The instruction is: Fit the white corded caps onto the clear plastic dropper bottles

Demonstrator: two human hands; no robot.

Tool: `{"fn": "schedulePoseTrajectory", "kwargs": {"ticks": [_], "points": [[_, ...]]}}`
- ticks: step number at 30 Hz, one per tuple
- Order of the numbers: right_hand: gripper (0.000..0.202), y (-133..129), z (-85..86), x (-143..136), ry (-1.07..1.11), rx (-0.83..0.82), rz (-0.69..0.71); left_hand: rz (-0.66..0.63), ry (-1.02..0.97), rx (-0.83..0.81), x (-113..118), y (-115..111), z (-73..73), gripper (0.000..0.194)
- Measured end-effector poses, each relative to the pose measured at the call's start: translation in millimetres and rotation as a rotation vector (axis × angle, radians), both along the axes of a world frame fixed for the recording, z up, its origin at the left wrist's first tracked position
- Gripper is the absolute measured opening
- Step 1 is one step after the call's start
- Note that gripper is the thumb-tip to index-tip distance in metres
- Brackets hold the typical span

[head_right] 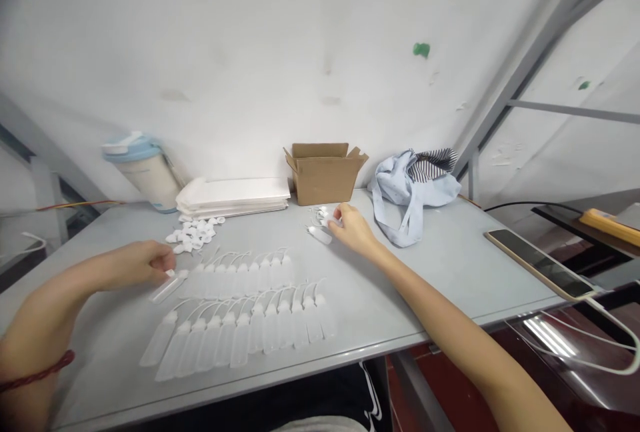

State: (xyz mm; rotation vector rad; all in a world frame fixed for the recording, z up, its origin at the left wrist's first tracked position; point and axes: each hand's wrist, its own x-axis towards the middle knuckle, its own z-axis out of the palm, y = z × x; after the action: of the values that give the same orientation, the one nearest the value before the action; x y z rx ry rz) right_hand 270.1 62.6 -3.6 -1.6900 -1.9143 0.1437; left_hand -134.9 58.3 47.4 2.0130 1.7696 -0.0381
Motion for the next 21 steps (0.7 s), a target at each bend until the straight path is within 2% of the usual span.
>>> {"fn": "schedulePoseTrajectory", "kwargs": {"ticks": [8,21], "points": [[0.015,-1.0,0.5,-1.4,0.001,-0.003,-0.005,-0.039,0.007,-0.215,5.0,-6.5,-2.0,0.010],[0.017,-2.2,0.5,-4.1,0.005,-0.020,0.004,-0.062,-0.027,-0.098,2.4,-8.2,4.2,0.012]]}}
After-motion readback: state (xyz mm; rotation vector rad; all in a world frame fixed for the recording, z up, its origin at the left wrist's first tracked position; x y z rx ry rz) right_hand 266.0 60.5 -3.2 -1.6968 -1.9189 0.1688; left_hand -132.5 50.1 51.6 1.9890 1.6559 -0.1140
